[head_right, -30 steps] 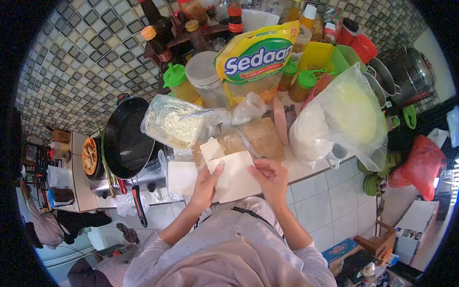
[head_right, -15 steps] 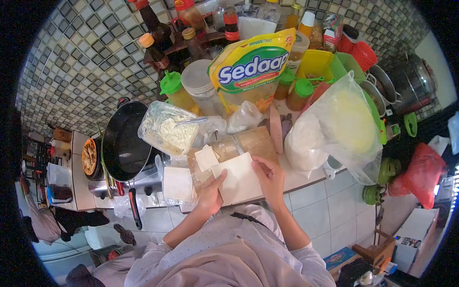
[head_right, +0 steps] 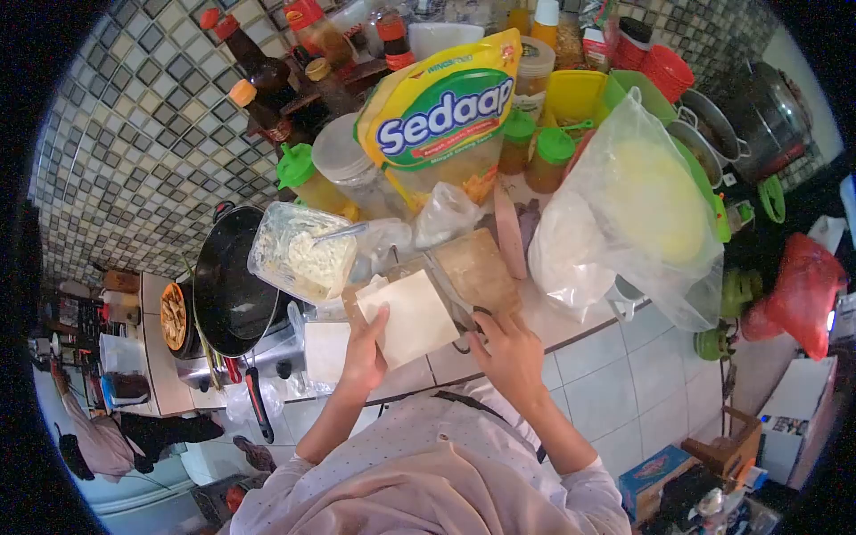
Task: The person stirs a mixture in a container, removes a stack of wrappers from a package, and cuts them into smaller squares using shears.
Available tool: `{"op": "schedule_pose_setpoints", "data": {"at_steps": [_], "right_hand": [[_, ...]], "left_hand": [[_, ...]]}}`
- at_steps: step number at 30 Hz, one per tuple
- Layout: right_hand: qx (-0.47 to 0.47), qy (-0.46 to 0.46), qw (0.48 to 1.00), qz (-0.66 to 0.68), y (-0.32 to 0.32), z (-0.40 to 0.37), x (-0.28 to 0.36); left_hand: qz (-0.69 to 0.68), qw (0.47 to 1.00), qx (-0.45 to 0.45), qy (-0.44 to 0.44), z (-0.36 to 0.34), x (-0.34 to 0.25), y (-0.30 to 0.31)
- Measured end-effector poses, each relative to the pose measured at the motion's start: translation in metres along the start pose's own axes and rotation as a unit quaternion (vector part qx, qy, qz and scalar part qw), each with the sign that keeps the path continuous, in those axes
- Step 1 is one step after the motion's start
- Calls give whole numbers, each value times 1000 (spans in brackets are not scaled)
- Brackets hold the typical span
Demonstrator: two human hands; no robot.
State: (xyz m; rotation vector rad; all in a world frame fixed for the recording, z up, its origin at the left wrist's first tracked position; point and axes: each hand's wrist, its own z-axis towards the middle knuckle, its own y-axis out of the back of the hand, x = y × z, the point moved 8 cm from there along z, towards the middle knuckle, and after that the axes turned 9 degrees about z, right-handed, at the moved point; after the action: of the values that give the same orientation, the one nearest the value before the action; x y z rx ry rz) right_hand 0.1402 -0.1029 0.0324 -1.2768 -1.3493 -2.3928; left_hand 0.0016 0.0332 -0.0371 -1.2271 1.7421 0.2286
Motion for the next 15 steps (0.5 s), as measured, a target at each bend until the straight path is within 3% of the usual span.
{"op": "schedule_pose_setpoints", "data": {"at_steps": [3,5,8,15], "right_hand": [[8,28,999,-39,2,0,5],[92,-54,992,-70,-8,-4,-3],[82,-111,987,-85,-2,-12,-9],[105,-179,978,-25,13,-56,-44]], "left_hand": [[29,999,1,-33,1,-5,-6],[52,998,5,-48,3,-3,-9],[57,996,43,-45,6,0,-18],[9,998,58,30,6,16,-32]]}}
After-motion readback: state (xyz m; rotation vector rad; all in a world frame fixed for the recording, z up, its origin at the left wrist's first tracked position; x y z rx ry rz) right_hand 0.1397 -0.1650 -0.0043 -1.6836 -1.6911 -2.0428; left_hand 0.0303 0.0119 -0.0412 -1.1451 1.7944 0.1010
